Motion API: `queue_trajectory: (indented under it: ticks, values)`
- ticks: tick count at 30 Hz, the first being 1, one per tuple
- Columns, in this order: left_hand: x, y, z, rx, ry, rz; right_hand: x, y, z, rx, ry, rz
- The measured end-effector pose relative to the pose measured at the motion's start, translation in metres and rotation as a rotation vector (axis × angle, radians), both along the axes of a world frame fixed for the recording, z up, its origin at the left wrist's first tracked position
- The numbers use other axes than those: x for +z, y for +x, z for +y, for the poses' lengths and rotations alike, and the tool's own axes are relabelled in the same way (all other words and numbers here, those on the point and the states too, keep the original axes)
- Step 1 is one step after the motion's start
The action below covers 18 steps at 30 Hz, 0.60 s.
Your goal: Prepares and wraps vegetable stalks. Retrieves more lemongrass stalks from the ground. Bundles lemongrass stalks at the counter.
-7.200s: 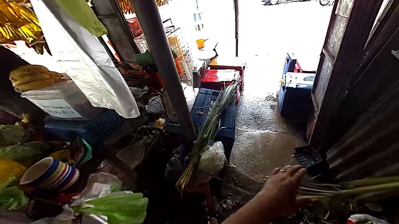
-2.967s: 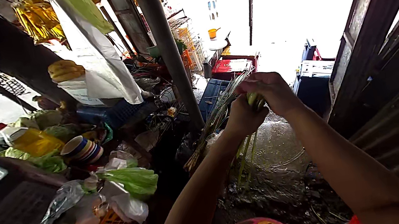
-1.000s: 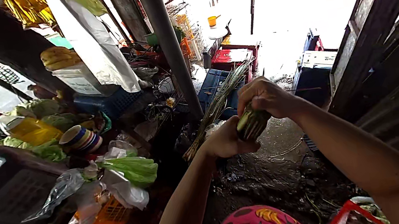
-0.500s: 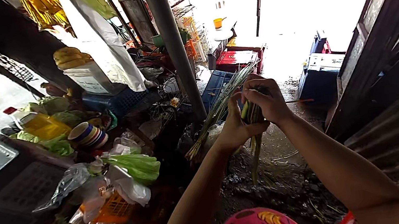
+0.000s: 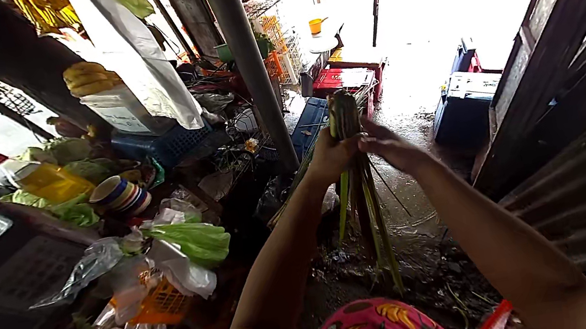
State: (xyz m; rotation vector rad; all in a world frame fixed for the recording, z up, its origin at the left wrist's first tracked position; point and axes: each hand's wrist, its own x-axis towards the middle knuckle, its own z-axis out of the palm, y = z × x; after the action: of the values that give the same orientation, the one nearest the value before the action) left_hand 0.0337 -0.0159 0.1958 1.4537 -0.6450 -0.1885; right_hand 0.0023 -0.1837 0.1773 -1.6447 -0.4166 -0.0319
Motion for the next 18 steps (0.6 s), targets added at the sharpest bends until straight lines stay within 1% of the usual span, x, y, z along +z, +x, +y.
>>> queue_trajectory:
  ticks: [3, 4, 7, 9, 12, 15, 18]
  values:
    - [0.005, 0.004, 0.001, 0.101, -0.028, 0.02, -0.041, -0.003, 0.011, 0.174, 0.218, 0.166]
    - [0.005, 0.005, 0.001, 0.126, -0.027, 0.018, -0.048, -0.005, 0.015, 0.19, 0.24, 0.201]
    - [0.001, 0.008, 0.001, 0.129, -0.059, 0.068, -0.053, -0.007, 0.024, 0.108, 0.2, 0.246]
    - [0.0, 0.008, 0.001, 0.089, -0.107, 0.131, -0.055, -0.006, 0.024, 0.127, 0.225, 0.267]
    - [-0.006, 0.009, 0.002, 0.008, -0.274, 0.243, -0.053, -0.005, 0.02, 0.172, 0.21, 0.312]
    - [-0.009, 0.01, 0.003, 0.029, -0.351, 0.343, -0.049, -0.007, 0.016, 0.183, 0.142, 0.332]
    - [-0.011, 0.013, 0.008, 0.113, -0.307, 0.322, -0.048, -0.013, 0.014, 0.198, 0.104, 0.386]
